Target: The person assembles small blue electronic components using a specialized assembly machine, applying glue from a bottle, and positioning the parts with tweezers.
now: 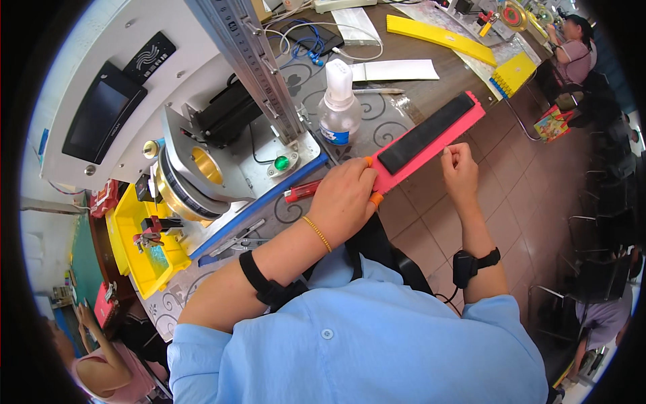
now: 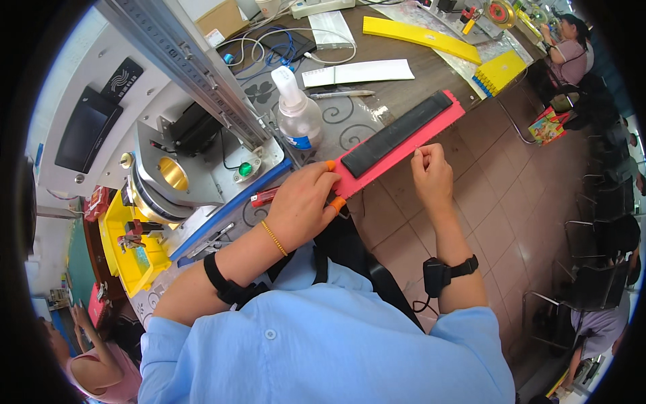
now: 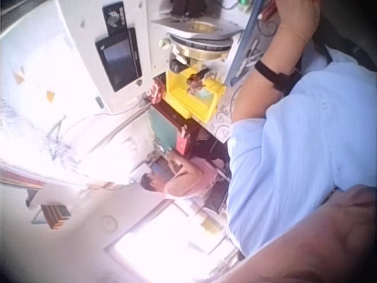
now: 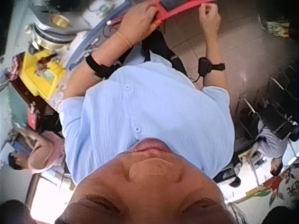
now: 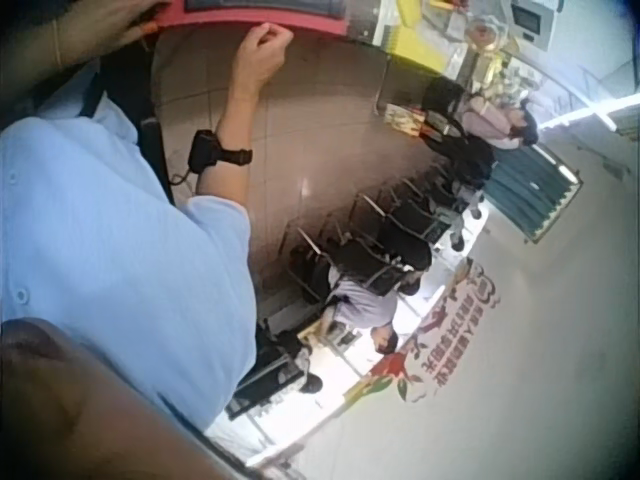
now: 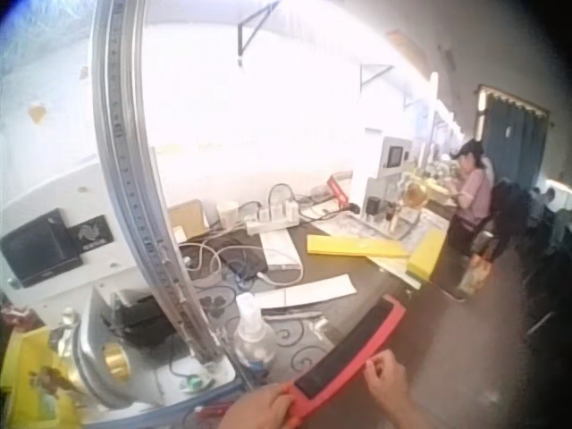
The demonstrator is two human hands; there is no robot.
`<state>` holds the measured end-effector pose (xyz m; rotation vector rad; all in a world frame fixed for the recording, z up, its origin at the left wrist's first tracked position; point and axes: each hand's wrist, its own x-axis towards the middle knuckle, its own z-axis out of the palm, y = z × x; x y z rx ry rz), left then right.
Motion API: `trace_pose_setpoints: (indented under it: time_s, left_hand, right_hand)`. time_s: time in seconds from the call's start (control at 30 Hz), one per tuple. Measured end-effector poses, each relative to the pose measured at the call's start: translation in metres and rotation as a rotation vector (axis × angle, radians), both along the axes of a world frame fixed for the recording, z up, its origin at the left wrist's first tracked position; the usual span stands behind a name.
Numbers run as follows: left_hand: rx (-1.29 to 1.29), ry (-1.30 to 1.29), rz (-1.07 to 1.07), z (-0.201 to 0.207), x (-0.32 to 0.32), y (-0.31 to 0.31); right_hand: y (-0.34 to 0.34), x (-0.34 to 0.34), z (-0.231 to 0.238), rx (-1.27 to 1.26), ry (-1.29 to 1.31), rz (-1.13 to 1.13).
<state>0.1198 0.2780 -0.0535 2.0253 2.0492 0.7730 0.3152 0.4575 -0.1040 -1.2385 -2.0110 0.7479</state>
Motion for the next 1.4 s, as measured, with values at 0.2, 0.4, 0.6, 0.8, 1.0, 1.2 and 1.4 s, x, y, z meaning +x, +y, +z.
trace_pose_setpoints:
  time_s: [0.2, 0.4, 0.6, 0.8, 1.0, 1.2, 1.4]
  left_hand:
    - [0.03, 0.042, -0.003, 0.001, 0.001, 0.004]
    - [0.054, 0.023, 0.007, -0.002, 0.002, 0.003]
    - [0.057, -0.008, 0.008, 0.002, 0.002, 0.004]
    - [0.094, -0.009, 0.002, 0.0, -0.002, 0.004]
    - [0.073, 0.025, 0.004, 0.0, 0.0, 0.007]
    - [0.027, 0.057, -0.005, 0.003, -0.004, 0.005]
    - [0.038, 0.055, -0.019, 0.0, -0.001, 0.006]
  right_hand:
    - [0.005, -0.002, 0.001, -0.03, -0.03, -0.006]
    - [0.007, 0.001, -0.004, 0.071, -0.178, 0.038]
    - [-0.015, 0.012, 0.021, 0.042, -0.308, -0.02]
    - [-0.079, -0.02, 0.033, -0.139, -0.041, 0.162]
    - [-0.081, -0.021, 0.013, -0.173, -0.006, 0.116]
    - [-0.083, -0.028, 0.015, -0.226, 0.045, 0.096]
    - [-0.089, -0.026, -0.009, -0.205, 0.209, 0.066]
